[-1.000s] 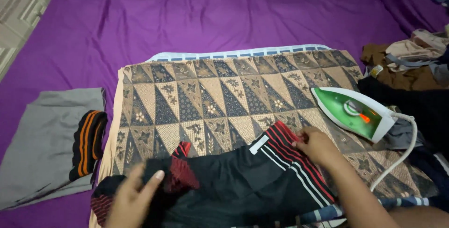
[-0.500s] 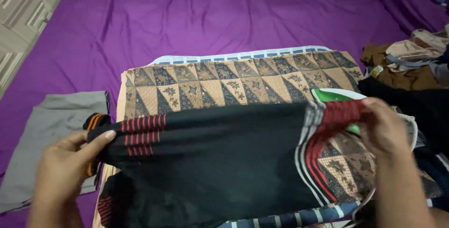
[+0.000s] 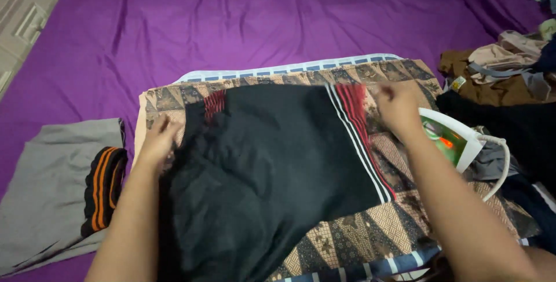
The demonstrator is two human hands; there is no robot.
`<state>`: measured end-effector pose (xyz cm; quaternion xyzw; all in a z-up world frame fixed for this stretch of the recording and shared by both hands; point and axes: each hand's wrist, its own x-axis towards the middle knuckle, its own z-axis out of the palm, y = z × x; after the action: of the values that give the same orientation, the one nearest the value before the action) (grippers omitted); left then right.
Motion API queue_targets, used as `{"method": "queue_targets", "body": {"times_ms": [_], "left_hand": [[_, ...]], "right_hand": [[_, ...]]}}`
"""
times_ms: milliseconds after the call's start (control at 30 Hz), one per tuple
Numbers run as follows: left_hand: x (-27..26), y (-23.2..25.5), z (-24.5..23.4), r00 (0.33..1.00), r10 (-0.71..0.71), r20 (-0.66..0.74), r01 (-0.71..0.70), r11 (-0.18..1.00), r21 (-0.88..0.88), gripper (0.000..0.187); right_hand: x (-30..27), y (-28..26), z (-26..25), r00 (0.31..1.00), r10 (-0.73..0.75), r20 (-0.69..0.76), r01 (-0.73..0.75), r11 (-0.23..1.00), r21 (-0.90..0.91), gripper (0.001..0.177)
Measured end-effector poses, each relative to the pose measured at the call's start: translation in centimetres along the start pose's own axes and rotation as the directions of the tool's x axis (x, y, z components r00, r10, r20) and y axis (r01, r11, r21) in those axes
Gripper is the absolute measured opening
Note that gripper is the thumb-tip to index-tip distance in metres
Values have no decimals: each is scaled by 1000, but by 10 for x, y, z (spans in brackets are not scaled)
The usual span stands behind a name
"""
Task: Ironing a pair of black athletic shorts on an ironing board and then folding them.
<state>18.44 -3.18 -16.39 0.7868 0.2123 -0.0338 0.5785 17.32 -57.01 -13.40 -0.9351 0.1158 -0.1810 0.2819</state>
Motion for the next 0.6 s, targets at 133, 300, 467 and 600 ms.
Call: {"method": "queue_targets", "body": {"times_ms": [133,300,467,600], "left_hand": [[-31,-24,19,744,657,-123,-493,663,563,56],[-118,2,65,661,735,147,-659,476,583,43],[-135,-6,100,773,466,429,-611,368,701,74],[-131,-28,106,850,271,451,-525,380,762,91]], "right_hand": [[-51,0,-7,957,148,248,-96,973,-209,34],[-104,5,-21,854,378,356,-225,888,-402,49],[-136,-32,-29,712,487,505,-314,865,-392,71],[-143,-24,-39,721,531,446,-361,836,-413,62]]}}
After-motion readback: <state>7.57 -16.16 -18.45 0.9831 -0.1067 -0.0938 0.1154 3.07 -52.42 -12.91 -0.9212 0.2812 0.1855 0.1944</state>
